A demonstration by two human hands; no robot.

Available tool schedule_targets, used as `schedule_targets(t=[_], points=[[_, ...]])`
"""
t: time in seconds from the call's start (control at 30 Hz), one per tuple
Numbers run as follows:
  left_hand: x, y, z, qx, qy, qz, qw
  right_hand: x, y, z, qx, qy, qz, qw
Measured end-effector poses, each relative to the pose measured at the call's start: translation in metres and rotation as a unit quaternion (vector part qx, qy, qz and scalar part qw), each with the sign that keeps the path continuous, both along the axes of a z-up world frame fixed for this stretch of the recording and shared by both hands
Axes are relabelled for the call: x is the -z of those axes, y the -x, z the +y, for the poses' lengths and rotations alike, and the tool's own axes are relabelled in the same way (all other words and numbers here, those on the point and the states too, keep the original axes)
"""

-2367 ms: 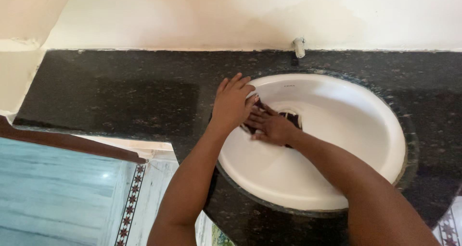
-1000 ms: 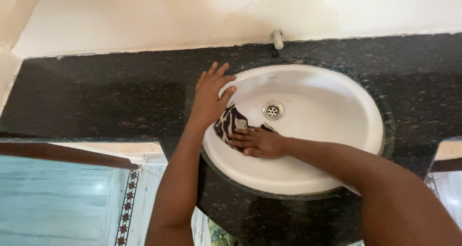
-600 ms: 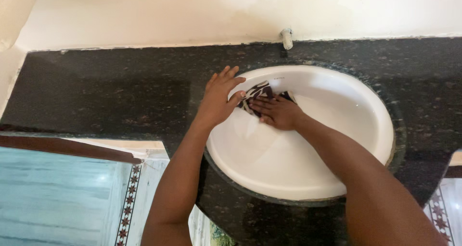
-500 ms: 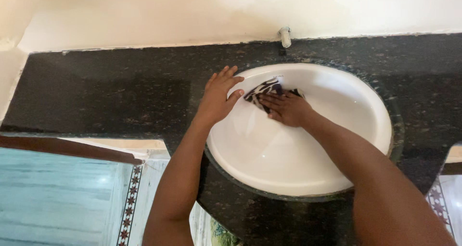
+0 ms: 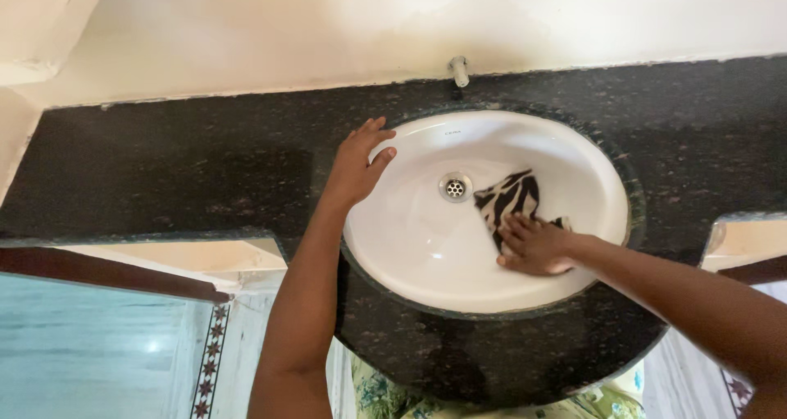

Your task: The person wipes a dark granite countertop and a white ceramic sink using a patterned cloth. They repeatedly wipe the countertop around the sink and the interior of the sink basin, moving the cloth back and forth to clean the surfaces.

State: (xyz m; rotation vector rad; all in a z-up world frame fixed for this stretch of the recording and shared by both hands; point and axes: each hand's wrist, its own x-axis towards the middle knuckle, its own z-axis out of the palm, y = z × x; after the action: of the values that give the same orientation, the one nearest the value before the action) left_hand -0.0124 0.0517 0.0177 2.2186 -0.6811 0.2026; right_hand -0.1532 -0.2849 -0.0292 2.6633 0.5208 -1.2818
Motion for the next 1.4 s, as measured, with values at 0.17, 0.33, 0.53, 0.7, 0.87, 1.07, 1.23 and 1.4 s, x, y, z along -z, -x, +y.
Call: schedule_targets(t=[0.17,0.33,0.53,0.7,0.87,1.07,1.23,1.4], points=[[-0.012,0.003,-0.001,0.011,0.048,0.001,0.999,-0.014,0.024,0.054,-0.020,-0.229,0.114,0.967],[-0.031,0.003,0.003,-0.026,0.089,0.027,0.995,-0.006,0.010,0.121,-0.039,-0.485,0.140,0.863],[-0.042,0.009,0.002,-0.030,0.111,0.054,0.992,0.046,-0.050,0.192,-0.151,-0.567,-0.095,0.804],[-0.048,0.009,0.001,-0.026,0.126,0.056,0.990,0.062,-0.121,0.196,-0.276,-0.363,-0.286,0.843],[-0.046,0.006,0.003,-0.048,0.132,0.054,0.989,0.068,-0.170,0.183,-0.290,-0.249,-0.393,0.837],[-0.033,0.004,0.001,-0.043,0.101,-0.001,0.994,0.077,-0.207,0.141,-0.311,-0.180,-0.588,0.724],[-0.030,0.005,0.002,-0.061,0.066,-0.001,0.996,0.075,-0.206,0.088,-0.346,-0.008,-0.654,0.673],[-0.023,0.001,0.001,-0.089,0.051,0.059,0.993,0.056,-0.196,0.035,-0.318,0.092,-0.593,0.735]])
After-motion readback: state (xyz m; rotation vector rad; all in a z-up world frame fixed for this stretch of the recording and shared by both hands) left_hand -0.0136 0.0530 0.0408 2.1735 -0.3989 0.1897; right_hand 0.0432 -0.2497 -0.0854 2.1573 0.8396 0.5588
